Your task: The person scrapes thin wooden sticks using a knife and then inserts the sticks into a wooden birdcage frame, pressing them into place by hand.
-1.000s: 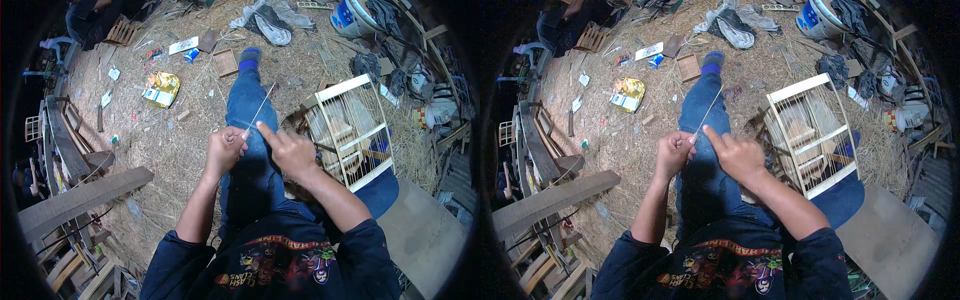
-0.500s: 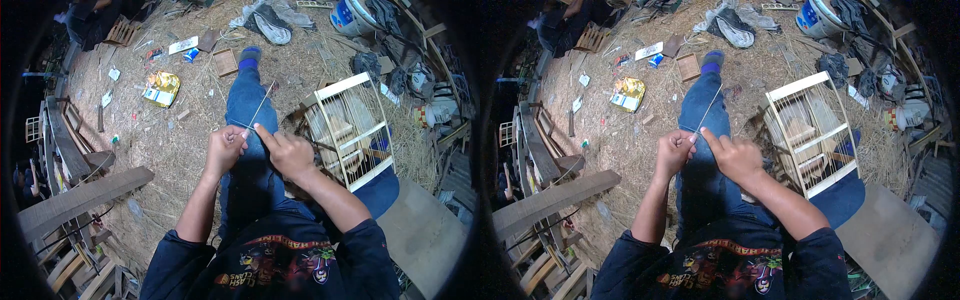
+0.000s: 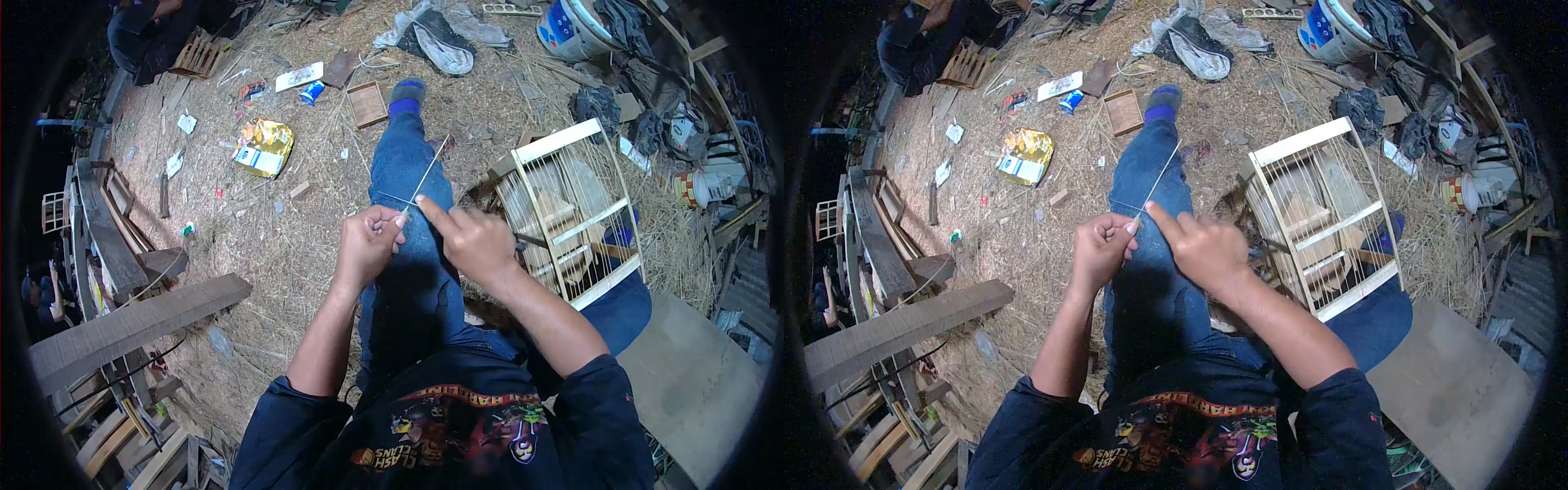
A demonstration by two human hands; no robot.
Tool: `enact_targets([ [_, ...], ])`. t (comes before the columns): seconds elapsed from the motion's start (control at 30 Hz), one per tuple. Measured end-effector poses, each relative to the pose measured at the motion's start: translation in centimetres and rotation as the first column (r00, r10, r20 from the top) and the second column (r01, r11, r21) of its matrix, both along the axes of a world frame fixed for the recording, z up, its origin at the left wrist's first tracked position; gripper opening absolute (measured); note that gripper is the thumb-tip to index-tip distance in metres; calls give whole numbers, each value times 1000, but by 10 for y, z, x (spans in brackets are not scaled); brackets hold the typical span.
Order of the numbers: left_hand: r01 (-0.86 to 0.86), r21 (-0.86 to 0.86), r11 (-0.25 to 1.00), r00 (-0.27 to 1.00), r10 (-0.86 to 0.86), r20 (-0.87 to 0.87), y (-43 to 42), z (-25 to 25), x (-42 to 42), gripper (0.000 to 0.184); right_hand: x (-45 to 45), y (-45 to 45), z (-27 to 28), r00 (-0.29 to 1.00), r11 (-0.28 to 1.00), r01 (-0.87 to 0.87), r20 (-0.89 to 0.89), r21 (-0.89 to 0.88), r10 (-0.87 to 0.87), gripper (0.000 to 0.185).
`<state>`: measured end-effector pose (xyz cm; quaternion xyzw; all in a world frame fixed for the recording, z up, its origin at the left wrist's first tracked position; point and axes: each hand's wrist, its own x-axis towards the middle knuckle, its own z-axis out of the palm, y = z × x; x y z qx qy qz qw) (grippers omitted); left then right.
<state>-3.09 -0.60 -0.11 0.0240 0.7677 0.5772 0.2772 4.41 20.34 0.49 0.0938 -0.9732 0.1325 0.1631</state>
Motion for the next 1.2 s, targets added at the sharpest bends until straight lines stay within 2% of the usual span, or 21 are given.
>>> enact_targets([
  [0.1,-24,35,999,1000,24,9,1,0,1,15,-9,12,1,996,996,84,9,27,-84,61],
  [0.17,-39,43,998,999,39,8,-1,-1,3,16,-13,20,6,988,986,152,17,-62,-152,53],
  [0.2,-53,55,997,999,53,9,-1,-1,4,16,-14,22,3,983,954,182,17,-238,-184,46],
  [0.23,-45,62,997,999,45,2,2,2,4,16,-12,22,8,981,954,188,9,-233,-191,46],
  [0.27,-62,65,996,998,61,7,3,6,7,16,-9,18,14,962,809,272,147,-521,-229,49],
  [0.3,-77,65,995,997,76,13,3,11,10,16,-7,14,18,934,569,358,286,-740,-217,52],
  [0.37,-63,119,991,998,61,16,11,21,17,17,-9,8,2,950,369,299,240,-880,-200,50],
  [0.43,-39,171,984,999,36,20,21,28,26,17,1,3,8,922,111,380,386,-918,40,43],
  [0.5,-34,205,978,999,30,22,32,34,33,16,1,-4,13,928,-29,369,366,-929,65,25],
  [0.53,-17,163,986,1000,16,8,37,39,36,16,0,-3,14,940,-58,341,339,-938,39,21],
  [0.6,12,173,985,1000,-10,-13,39,41,39,16,-2,4,19,952,-88,304,305,-949,6,18],
  [0.67,36,183,983,999,-31,-35,39,45,44,16,-3,14,34,915,-156,387,399,-909,-58,19],
  [0.77,66,173,983,997,-71,26,42,48,52,15,4,26,44,917,-157,374,390,-914,-87,22],
  [0.9,126,279,952,988,-146,50,55,40,61,16,25,25,38,938,-127,323,336,-938,-91,19],
  [0.97,180,234,955,980,-194,39,64,41,65,18,35,24,31,937,-63,282,289,-957,-198,22],
  [1.03,228,242,943,972,-235,-1,75,41,68,17,48,30,24,938,-75,228,240,-971,-249,25],
  [1.07,192,254,948,981,-188,-38,79,38,68,16,59,38,21,928,-12,306,301,-952,-219,28],
  [1.1,152,268,951,988,-137,-76,84,36,69,15,70,41,17,923,-19,305,301,-952,-239,28],
  [1.13,76,282,956,996,-60,-66,90,39,72,15,81,39,11,905,91,356,319,-930,-283,29],
  [1.17,82,266,961,993,-56,-103,90,31,67,15,92,36,9,885,194,407,333,-893,-325,31],
  [1.2,52,290,956,997,-31,-75,89,25,64,16,107,36,10,864,262,494,437,-829,-248,27],
])
